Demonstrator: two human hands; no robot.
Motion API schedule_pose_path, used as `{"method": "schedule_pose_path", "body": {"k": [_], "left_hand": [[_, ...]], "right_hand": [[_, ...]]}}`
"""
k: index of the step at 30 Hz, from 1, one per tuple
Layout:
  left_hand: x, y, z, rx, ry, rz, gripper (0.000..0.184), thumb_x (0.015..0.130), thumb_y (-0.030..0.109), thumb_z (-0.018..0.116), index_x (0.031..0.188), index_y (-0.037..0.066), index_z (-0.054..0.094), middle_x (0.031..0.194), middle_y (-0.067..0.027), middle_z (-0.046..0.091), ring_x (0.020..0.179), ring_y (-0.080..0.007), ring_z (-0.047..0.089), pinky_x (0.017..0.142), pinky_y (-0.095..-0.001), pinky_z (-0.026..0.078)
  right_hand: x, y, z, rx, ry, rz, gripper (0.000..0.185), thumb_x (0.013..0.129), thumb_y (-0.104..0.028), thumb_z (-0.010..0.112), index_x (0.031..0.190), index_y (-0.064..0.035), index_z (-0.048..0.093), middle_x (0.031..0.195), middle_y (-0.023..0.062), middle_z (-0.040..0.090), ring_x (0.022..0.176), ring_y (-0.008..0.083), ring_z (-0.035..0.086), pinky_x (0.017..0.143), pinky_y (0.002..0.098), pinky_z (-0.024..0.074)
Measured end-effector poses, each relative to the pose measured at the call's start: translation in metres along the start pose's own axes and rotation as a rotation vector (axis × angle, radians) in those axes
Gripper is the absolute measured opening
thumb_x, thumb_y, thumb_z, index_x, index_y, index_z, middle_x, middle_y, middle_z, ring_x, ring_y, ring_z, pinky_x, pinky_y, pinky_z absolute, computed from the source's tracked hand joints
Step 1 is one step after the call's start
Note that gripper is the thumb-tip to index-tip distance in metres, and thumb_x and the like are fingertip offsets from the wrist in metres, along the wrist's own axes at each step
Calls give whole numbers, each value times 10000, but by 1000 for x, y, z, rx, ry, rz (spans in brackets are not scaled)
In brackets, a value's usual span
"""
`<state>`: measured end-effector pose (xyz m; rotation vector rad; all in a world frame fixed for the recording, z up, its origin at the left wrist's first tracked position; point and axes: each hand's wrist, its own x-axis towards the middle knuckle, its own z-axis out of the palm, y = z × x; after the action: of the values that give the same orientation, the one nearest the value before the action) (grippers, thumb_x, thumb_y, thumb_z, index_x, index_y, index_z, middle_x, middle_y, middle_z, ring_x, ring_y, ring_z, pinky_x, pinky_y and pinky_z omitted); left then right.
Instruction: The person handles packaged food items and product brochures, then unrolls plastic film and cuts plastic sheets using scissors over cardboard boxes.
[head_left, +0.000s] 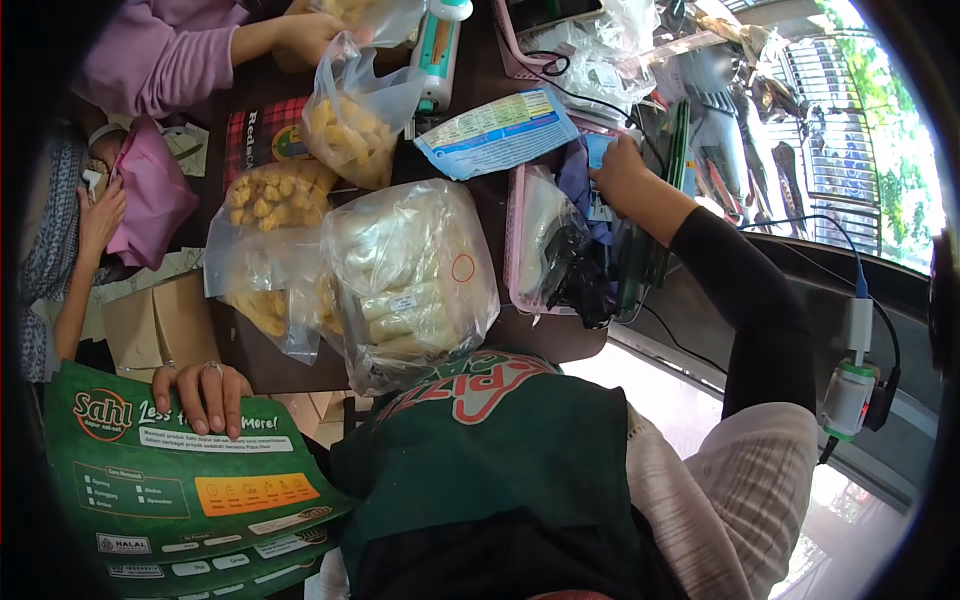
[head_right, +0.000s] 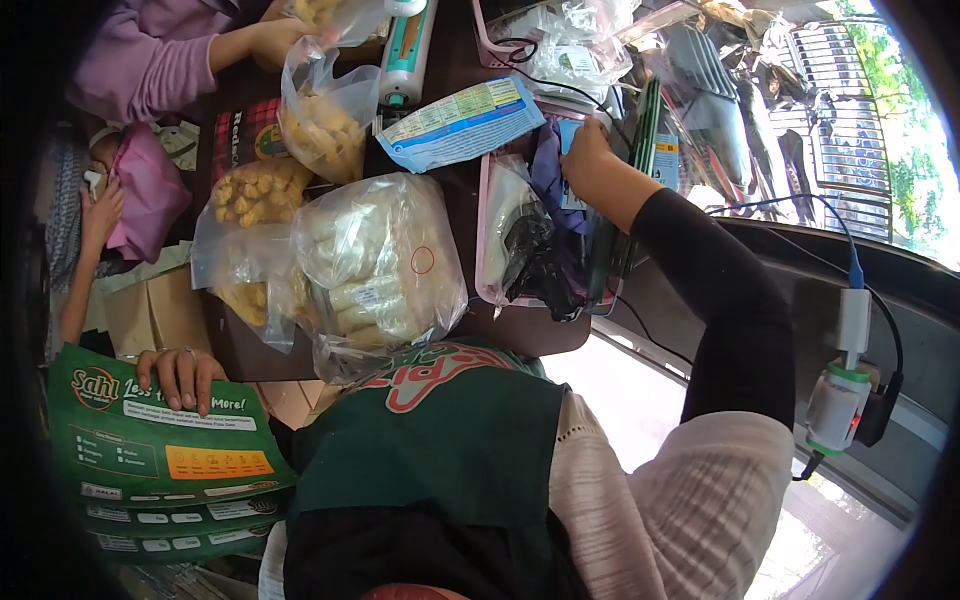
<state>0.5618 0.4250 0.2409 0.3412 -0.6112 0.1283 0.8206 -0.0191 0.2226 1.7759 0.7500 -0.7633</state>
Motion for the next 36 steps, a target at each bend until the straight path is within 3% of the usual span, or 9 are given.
{"method": "schedule_pose_path", "body": {"k": [6,10,13,16,22,25,30,34,36], "left_hand": [[1,4,1,11,-16,-34,206,902,193,506,1047,52,467,750,-151,574,776,-296,597,540,-340,587],[-1,2,-4,-2,-28,-28,214,902,195,505,1056,52,462,767,-152,575,785,-299,599,551,-347,589],[0,-1,-7,-17,-44,-27,212,903,190,500,1058,52,461,771,-153,575,781,-300,598,553,-347,589],[3,-4,-5,-21,-37,-24,210,902,183,500,1060,50,460,768,-153,575,779,-302,597,550,-346,589],[5,1,2,32,-18,-43,200,905,181,496,1040,39,457,758,-158,573,773,-300,596,539,-339,588],[4,2,3,39,-1,-40,190,908,179,488,1032,38,458,752,-159,573,762,-294,596,533,-332,589],[7,-2,2,32,-4,-50,194,909,181,487,1040,39,470,753,-153,574,759,-291,596,517,-326,584],[5,1,0,11,-12,-81,207,903,174,497,1050,31,476,755,-159,573,765,-302,594,520,-336,583],[7,-2,2,-20,-19,-90,213,899,169,501,1056,27,474,754,-168,568,774,-316,587,539,-348,586]], "right_hand": [[-31,17,-1,79,130,-26,459,539,-351,767,922,-113,683,1079,51,539,1026,238,493,844,335,389],[-45,29,8,126,185,-71,408,563,-321,756,928,-150,694,1057,27,570,1084,217,470,870,357,392],[-41,29,4,58,89,-86,305,635,-302,704,900,-153,696,991,16,629,1015,201,522,866,377,379],[-7,24,21,117,216,-16,191,702,-299,630,784,-141,700,797,9,671,807,165,594,839,360,355],[25,4,26,-143,322,-158,164,730,-276,594,771,-157,700,771,18,672,707,148,617,848,412,315],[10,-1,15,-83,228,-182,225,710,-345,633,769,-140,701,822,33,674,686,161,611,790,412,344],[9,-2,6,264,142,114,720,595,-468,750,1154,-73,526,928,93,652,878,267,618,804,472,416],[27,14,14,742,131,223,1083,493,-410,841,1337,-46,268,1119,149,570,1091,336,530,909,478,410],[19,14,10,768,105,223,1072,481,-360,857,1318,-27,276,1231,164,478,1141,324,490,908,459,420]]}}
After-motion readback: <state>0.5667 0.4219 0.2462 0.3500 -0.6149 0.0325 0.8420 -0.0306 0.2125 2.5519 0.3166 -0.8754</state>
